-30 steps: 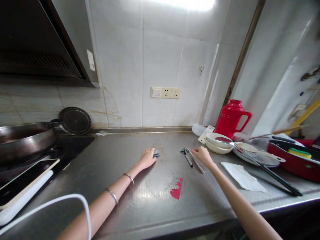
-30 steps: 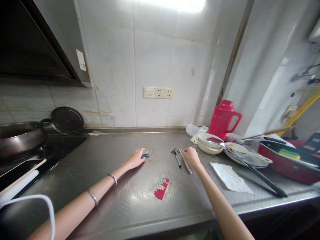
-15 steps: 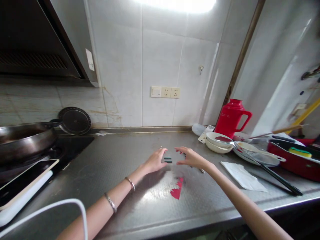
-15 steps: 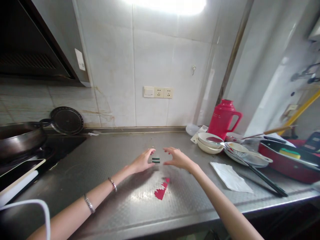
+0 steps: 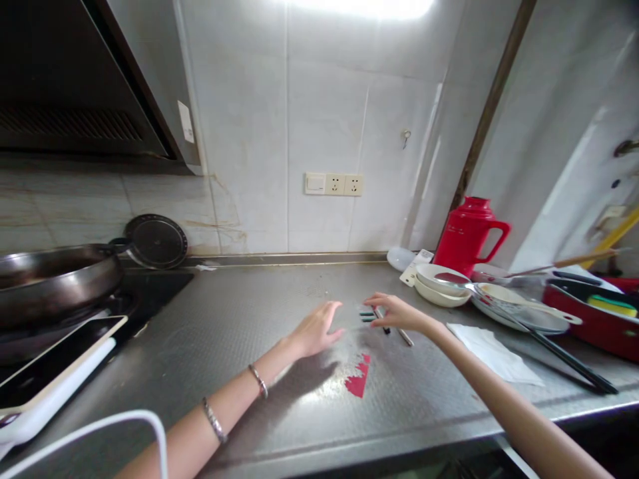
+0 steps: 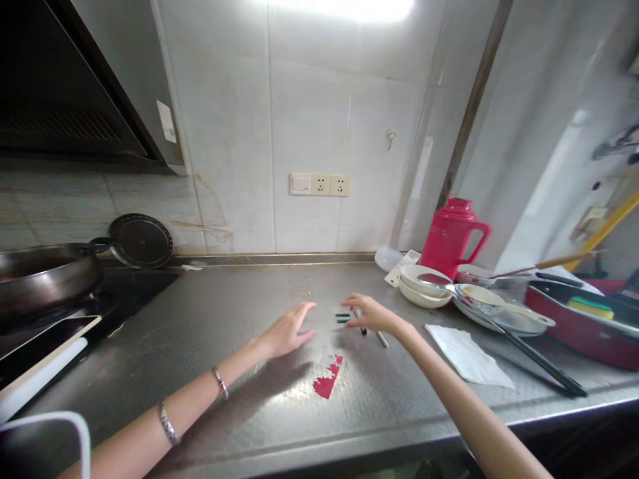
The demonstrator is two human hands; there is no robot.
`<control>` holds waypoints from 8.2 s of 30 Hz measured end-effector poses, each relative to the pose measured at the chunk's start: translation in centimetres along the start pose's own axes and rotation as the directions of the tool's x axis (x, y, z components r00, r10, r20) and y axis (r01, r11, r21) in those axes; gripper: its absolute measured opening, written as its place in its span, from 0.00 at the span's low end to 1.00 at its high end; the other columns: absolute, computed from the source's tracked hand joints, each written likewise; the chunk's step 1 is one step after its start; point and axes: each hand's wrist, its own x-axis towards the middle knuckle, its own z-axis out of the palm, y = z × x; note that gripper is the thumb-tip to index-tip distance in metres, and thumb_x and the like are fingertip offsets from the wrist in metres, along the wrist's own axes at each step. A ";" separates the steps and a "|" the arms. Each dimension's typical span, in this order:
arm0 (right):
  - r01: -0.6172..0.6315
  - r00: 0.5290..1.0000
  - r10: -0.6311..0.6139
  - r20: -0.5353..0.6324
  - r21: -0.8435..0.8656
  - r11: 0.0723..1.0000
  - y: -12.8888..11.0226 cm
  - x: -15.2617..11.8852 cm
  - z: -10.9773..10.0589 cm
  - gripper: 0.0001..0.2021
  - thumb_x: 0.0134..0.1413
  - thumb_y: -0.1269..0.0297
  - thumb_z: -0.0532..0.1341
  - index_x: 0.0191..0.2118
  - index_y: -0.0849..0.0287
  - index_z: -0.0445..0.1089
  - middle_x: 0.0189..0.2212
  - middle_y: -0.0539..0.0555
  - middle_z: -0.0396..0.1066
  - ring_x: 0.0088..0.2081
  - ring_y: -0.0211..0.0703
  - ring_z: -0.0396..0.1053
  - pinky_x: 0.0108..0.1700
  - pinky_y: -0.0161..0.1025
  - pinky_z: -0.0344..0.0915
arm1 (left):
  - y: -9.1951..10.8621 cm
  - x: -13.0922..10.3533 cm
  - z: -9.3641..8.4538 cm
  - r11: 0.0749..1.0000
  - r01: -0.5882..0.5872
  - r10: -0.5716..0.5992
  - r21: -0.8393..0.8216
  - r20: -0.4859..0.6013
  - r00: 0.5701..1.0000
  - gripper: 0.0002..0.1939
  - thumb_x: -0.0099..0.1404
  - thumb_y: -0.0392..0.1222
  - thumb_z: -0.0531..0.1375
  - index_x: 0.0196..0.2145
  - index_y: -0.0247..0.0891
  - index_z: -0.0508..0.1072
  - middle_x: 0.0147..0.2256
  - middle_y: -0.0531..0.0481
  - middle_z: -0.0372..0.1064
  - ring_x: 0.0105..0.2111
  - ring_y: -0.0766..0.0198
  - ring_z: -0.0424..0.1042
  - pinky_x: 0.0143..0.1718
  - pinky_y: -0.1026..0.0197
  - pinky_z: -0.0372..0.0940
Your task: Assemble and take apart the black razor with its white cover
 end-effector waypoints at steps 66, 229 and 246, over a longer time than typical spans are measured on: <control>-0.161 0.978 0.125 -0.165 -0.222 0.962 -0.4 7.2 8.3 0.19 0.50 0.63 0.54 0.47 0.61 0.70 0.47 0.60 0.70 0.49 0.48 0.66 0.52 0.37 0.57 | -14.1 -8.1 -4.7 0.789 0.573 -0.472 0.221 -0.380 0.796 0.13 0.61 0.39 0.52 0.42 0.32 0.66 0.44 0.40 0.67 0.47 0.57 0.64 0.50 0.54 0.57; -0.437 0.899 0.426 -0.101 -0.243 0.866 -11.3 9.2 10.6 0.14 0.53 0.69 0.51 0.38 0.66 0.73 0.37 0.66 0.73 0.39 0.48 0.72 0.34 0.33 0.61 | -7.6 -2.2 -1.7 0.641 0.660 -0.680 0.392 -0.109 0.725 0.15 0.60 0.48 0.51 0.32 0.39 0.74 0.35 0.41 0.74 0.38 0.55 0.73 0.36 0.59 0.62; -0.437 0.899 0.429 -0.089 -0.231 0.869 -13.0 9.9 12.5 0.15 0.54 0.68 0.49 0.40 0.65 0.71 0.39 0.67 0.72 0.41 0.51 0.71 0.39 0.38 0.64 | -6.7 -2.1 -1.8 0.653 0.635 -0.669 0.411 -0.078 0.739 0.14 0.62 0.47 0.50 0.32 0.39 0.73 0.36 0.43 0.74 0.39 0.55 0.72 0.36 0.58 0.62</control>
